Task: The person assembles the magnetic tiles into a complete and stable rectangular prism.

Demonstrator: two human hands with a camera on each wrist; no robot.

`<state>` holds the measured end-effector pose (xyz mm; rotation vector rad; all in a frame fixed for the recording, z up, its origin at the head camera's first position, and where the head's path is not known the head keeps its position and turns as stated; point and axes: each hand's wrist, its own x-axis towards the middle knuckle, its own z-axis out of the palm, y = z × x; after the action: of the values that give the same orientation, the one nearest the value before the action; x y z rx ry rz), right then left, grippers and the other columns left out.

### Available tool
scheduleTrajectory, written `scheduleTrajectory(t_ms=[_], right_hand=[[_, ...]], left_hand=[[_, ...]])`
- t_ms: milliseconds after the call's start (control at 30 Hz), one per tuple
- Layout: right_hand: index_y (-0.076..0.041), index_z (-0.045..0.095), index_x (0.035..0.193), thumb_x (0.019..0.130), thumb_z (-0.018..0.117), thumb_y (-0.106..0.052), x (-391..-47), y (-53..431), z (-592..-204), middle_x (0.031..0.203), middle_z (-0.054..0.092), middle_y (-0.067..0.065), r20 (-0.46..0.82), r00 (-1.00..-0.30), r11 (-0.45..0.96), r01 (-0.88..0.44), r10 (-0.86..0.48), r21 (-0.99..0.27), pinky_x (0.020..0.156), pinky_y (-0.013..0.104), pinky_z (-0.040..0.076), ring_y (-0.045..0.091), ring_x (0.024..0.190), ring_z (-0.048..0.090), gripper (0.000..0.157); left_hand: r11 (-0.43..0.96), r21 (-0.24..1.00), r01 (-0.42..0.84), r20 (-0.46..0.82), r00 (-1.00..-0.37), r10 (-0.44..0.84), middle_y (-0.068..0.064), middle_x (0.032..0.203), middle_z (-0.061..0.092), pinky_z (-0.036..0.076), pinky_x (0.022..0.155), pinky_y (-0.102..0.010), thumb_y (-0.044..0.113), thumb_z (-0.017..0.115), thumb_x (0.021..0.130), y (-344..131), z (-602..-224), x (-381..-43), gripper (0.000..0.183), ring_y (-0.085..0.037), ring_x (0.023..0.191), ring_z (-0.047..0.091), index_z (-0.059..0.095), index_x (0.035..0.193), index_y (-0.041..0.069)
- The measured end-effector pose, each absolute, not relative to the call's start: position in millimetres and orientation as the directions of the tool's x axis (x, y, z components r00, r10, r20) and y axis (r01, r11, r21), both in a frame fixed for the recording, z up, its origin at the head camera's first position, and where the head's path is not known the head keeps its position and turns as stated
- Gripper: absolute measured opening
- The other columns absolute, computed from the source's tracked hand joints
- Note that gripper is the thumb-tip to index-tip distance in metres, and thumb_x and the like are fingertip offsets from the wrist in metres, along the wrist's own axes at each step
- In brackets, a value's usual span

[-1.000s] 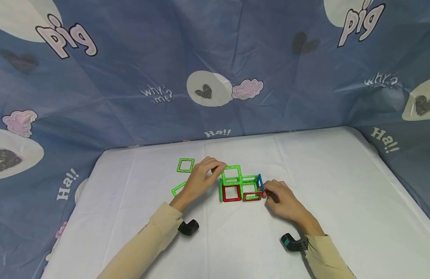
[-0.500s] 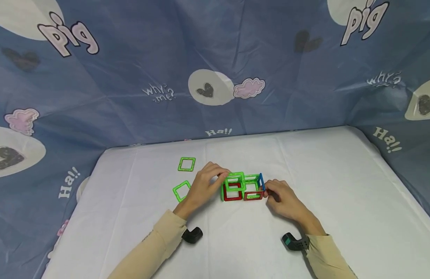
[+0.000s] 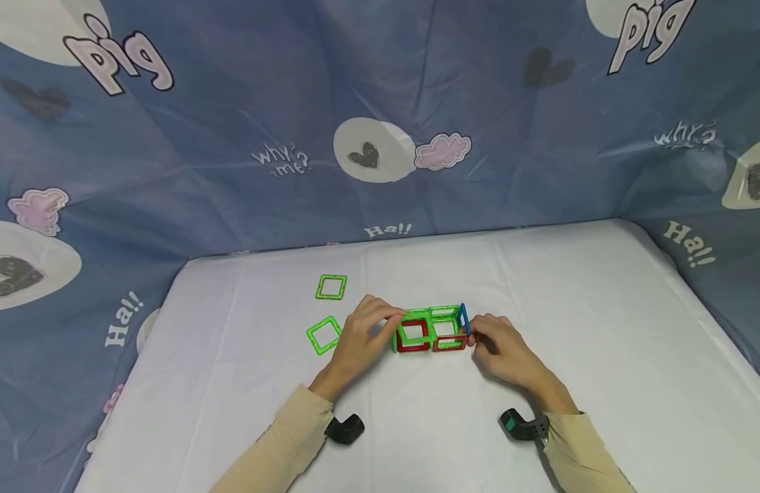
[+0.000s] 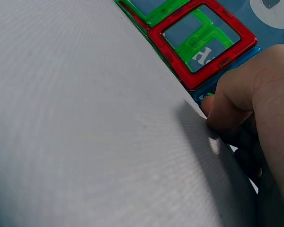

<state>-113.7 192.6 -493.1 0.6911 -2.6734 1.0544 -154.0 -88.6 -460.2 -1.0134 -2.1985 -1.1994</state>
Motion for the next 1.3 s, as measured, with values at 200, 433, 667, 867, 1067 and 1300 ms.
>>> scheduleTrajectory(t_ms=[200, 433, 667, 867, 1067, 1300], right_hand=[[-0.02, 0.056, 0.08, 0.074, 0.057, 0.003, -113, 192, -492, 0.073, 0.047, -0.015, 0.323, -0.878, 0.643, -0.478, -0.352, -0.599, 0.073, 0.022, 0.026, 0.003, 0.071, 0.038, 0.024], [-0.018, 0.055, 0.08, 0.075, 0.057, 0.003, -115, 193, -489, 0.073, 0.047, -0.013, 0.338, -0.871, 0.636, -0.491, -0.356, -0.596, 0.074, 0.023, 0.026, 0.004, 0.072, 0.038, 0.023], [-0.019, 0.055, 0.08, 0.074, 0.057, 0.004, -114, 194, -490, 0.074, 0.05, -0.013, 0.344, -0.869, 0.626, -0.494, -0.356, -0.603, 0.075, 0.022, 0.026, 0.004, 0.073, 0.04, 0.024], [-0.019, 0.056, 0.081, 0.074, 0.058, 0.004, -116, 193, -489, 0.074, 0.049, -0.014, 0.344, -0.867, 0.625, -0.499, -0.361, -0.601, 0.075, 0.022, 0.026, 0.003, 0.073, 0.039, 0.024], [-0.019, 0.056, 0.081, 0.074, 0.057, 0.004, -118, 191, -487, 0.074, 0.05, -0.014, 0.345, -0.865, 0.619, -0.502, -0.365, -0.604, 0.075, 0.022, 0.027, 0.003, 0.073, 0.039, 0.024], [-0.018, 0.057, 0.082, 0.074, 0.058, 0.004, -115, 191, -489, 0.073, 0.049, -0.015, 0.348, -0.866, 0.625, -0.5, -0.359, -0.6, 0.075, 0.022, 0.027, 0.003, 0.072, 0.038, 0.024]], left_hand=[[0.343, 0.55, 0.761, 0.69, -0.646, 0.326, 0.002, 0.085, 0.068, 0.046, 0.075, -0.022, 0.01, 0.065, 0.089, -88, -470, -149, 0.011, -0.011, 0.084, 0.055, 0.073, 0.096, 0.012], [0.331, 0.562, 0.758, 0.713, -0.647, 0.27, 0.001, 0.084, 0.067, 0.046, 0.074, -0.024, 0.006, 0.065, 0.088, -88, -474, -147, 0.013, -0.013, 0.084, 0.055, 0.072, 0.097, 0.011], [0.328, 0.546, 0.771, 0.717, -0.632, 0.294, 0.001, 0.085, 0.068, 0.047, 0.075, -0.023, 0.005, 0.066, 0.087, -89, -477, -145, 0.013, -0.013, 0.083, 0.056, 0.073, 0.097, 0.01], [0.336, 0.534, 0.776, 0.715, -0.626, 0.312, 0.002, 0.086, 0.067, 0.046, 0.076, -0.023, 0.007, 0.066, 0.087, -91, -477, -144, 0.012, -0.012, 0.084, 0.056, 0.072, 0.097, 0.011], [0.353, 0.508, 0.786, 0.721, -0.612, 0.325, 0.003, 0.086, 0.066, 0.046, 0.075, -0.023, 0.01, 0.066, 0.087, -92, -477, -144, 0.01, -0.011, 0.083, 0.055, 0.073, 0.094, 0.013], [0.328, 0.477, 0.815, 0.732, -0.575, 0.365, 0.002, 0.085, 0.062, 0.045, 0.073, -0.022, 0.011, 0.065, 0.088, -91, -479, -144, 0.009, -0.01, 0.08, 0.052, 0.073, 0.093, 0.013]])
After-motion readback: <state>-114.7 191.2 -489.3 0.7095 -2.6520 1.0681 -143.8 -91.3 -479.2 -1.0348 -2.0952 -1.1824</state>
